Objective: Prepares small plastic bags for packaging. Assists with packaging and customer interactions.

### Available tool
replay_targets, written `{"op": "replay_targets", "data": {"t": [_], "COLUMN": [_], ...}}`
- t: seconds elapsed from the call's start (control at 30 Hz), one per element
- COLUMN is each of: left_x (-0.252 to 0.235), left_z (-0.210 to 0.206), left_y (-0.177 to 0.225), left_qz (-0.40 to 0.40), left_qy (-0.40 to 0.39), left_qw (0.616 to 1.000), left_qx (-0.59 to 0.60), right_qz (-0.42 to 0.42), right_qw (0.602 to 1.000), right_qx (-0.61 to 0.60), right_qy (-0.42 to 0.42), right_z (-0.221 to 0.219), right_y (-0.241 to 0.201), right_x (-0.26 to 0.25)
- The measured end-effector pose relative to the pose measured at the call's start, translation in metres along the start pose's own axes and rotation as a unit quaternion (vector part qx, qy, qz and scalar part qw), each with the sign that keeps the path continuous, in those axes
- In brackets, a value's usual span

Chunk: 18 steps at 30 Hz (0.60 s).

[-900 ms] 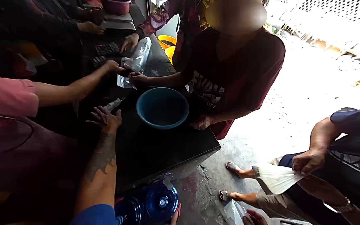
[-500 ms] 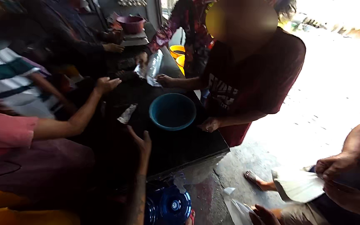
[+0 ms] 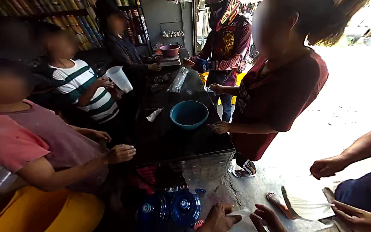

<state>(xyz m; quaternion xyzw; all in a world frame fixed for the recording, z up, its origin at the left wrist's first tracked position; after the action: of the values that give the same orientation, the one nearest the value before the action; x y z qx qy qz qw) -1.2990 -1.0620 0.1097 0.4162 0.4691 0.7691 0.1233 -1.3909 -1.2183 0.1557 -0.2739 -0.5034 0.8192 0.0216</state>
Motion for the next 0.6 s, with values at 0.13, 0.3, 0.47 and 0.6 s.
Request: {"op": "replay_targets", "data": {"t": [0.13, 0.3, 0.47, 0.6], "left_x": [0.013, 0.019, 0.014, 0.007], "left_z": [0.000, -0.007, -0.016, -0.019], "left_y": [0.010, 0.034, 0.037, 0.027], "left_qz": [-0.052, -0.060, -0.055, -0.035], "left_qy": [-0.069, -0.101, -0.107, -0.095], "left_qw": [0.994, 0.992, 0.992, 0.995], "left_qx": [0.073, 0.048, 0.029, -0.023], "right_qz": [0.007, 0.047, 0.055, 0.053], "right_qw": [0.999, 0.997, 0.997, 0.997], "right_qx": [-0.025, -0.049, -0.048, -0.015], "right_qy": [0.029, 0.029, 0.031, 0.049], "right_z": [0.004, 0.007, 0.017, 0.023], "right_y": [-0.002, -0.018, -0.020, -0.018], "right_x": [0.005, 0.001, 0.004, 0.008]}}
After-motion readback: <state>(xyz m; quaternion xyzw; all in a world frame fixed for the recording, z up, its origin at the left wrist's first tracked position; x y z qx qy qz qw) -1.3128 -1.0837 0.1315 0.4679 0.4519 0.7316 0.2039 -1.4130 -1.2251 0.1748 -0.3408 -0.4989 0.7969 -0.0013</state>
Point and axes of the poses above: each hand's wrist, its own x-axis away from the middle knuckle, its own z-axis out of the back of the hand, y = z × x, the point moved 7 cm from there along -x, towards the middle knuckle, and after that the axes turned 14 degrees about z, right-handed, at the moved point
